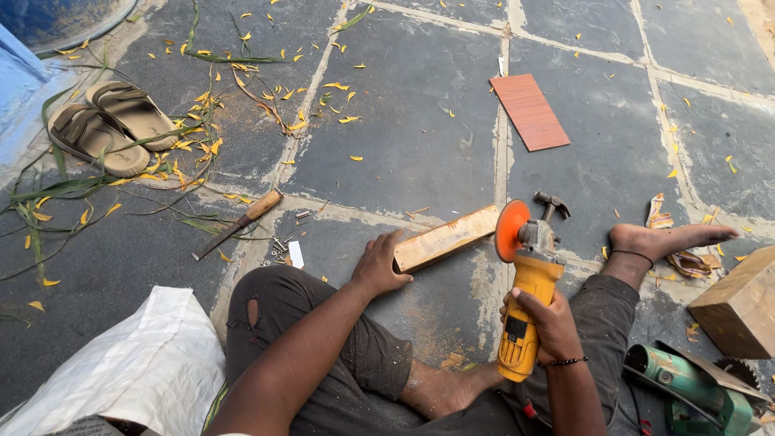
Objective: The person sits on a tiled floor and assembles a small wooden box. They use a hammer to drive nails into the wooden pieces to join them together. After assembly, they use a handheld rotary tool to smooth the edges of the box.
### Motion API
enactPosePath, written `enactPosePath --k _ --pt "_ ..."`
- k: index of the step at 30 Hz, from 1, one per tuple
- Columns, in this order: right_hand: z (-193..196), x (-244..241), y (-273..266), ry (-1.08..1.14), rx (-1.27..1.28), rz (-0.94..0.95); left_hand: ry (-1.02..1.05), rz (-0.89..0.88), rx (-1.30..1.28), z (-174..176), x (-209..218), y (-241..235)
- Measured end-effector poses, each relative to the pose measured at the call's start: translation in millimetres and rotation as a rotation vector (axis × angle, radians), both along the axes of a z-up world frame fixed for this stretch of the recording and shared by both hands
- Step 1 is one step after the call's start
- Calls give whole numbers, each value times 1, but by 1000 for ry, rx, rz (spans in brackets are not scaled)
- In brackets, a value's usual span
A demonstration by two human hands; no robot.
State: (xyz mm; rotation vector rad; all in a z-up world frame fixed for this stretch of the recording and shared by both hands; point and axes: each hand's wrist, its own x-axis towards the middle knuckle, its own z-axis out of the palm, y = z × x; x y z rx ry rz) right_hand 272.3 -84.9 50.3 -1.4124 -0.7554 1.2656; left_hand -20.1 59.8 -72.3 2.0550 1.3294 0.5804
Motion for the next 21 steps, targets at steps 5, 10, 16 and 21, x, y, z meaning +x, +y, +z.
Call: enactPosePath --k 5,10,16,21 --pt "-10 -1 2 197 43 -69 220 -178 207 2 4 -10" --pt "-45 10 -13 379 36 -156 398 -130 28 14 9 -28" --pt "-67 29 -29 437 6 -179 443 -212 -157 40 40 -78" --pt "-68 44 -35 516 63 -194 469 -346 0 59 55 -95"
